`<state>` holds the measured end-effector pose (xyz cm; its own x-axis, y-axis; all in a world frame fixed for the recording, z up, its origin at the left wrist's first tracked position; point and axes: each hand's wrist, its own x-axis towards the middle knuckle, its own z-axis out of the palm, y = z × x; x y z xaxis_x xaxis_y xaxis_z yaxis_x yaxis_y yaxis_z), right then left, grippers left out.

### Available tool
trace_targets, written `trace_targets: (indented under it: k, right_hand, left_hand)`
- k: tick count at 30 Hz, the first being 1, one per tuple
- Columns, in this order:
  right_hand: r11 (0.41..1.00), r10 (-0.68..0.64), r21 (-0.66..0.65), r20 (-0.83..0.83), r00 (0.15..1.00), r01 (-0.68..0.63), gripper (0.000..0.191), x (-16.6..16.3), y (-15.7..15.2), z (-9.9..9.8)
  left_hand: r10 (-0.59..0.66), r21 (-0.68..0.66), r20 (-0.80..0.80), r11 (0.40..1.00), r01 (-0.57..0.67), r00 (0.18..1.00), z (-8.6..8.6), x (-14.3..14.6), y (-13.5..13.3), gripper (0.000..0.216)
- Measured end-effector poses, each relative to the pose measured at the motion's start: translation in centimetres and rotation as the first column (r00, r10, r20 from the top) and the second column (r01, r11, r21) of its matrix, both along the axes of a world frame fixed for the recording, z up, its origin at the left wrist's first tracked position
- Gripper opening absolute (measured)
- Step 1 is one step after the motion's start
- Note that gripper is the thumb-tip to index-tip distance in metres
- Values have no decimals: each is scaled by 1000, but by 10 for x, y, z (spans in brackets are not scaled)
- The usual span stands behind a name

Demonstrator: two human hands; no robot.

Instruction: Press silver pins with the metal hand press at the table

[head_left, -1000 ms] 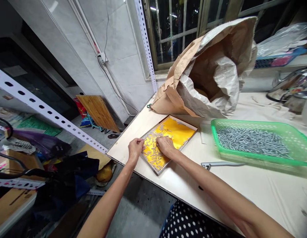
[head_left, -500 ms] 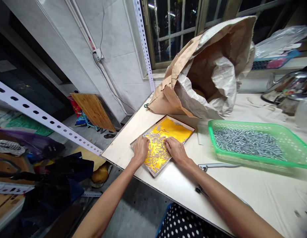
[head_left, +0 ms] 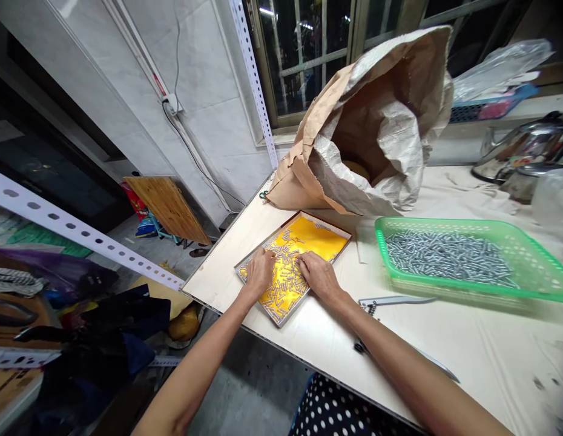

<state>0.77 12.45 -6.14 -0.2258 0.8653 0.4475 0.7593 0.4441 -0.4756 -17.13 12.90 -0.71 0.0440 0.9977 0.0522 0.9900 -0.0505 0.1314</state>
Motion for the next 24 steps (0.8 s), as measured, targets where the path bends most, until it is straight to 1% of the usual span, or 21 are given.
trace_targets:
  k: [3,6,10,11,13,15,19,21,24]
  right_hand:
    - [1000,-11,-7,17,1000,11,18,0,0,1]
    - [999,-19,-29,29,999,20,19,0,-1,2]
    - [999,-6,-54,39,999,8,18,1,0,4]
    - [998,-1,-56,39,999,3,18,1,0,5]
    - [998,4,-60,37,999,-2,18,2,0,5]
    - [998,1,-62,37,999,1,19,2,0,5]
    - [998,-3,-69,42,999,6,23,2,0,5]
    - [997,-3,-79,44,999,6,23,1,0,5]
    - [995,-5,-100,40,999,9,23,1,0,6]
  left_hand:
    - [-78,-4,-7,997,78,997,-1,4,5,24]
    - [-104,-34,-40,994,103,994,3,9,8,23]
    - [-40,-152,-135,988,19,990,14,9,8,25]
    - [-22,-169,-153,986,-5,988,16,8,8,25]
    - [-1,-163,-166,986,-27,986,19,6,10,26]
    - [7,-127,-139,992,-24,990,19,7,13,27]
    - [35,-22,-18,999,-36,999,19,16,22,27]
    - [50,-42,-9,998,-50,999,19,22,25,23]
    - [19,-117,21,993,-16,1000,17,26,27,18]
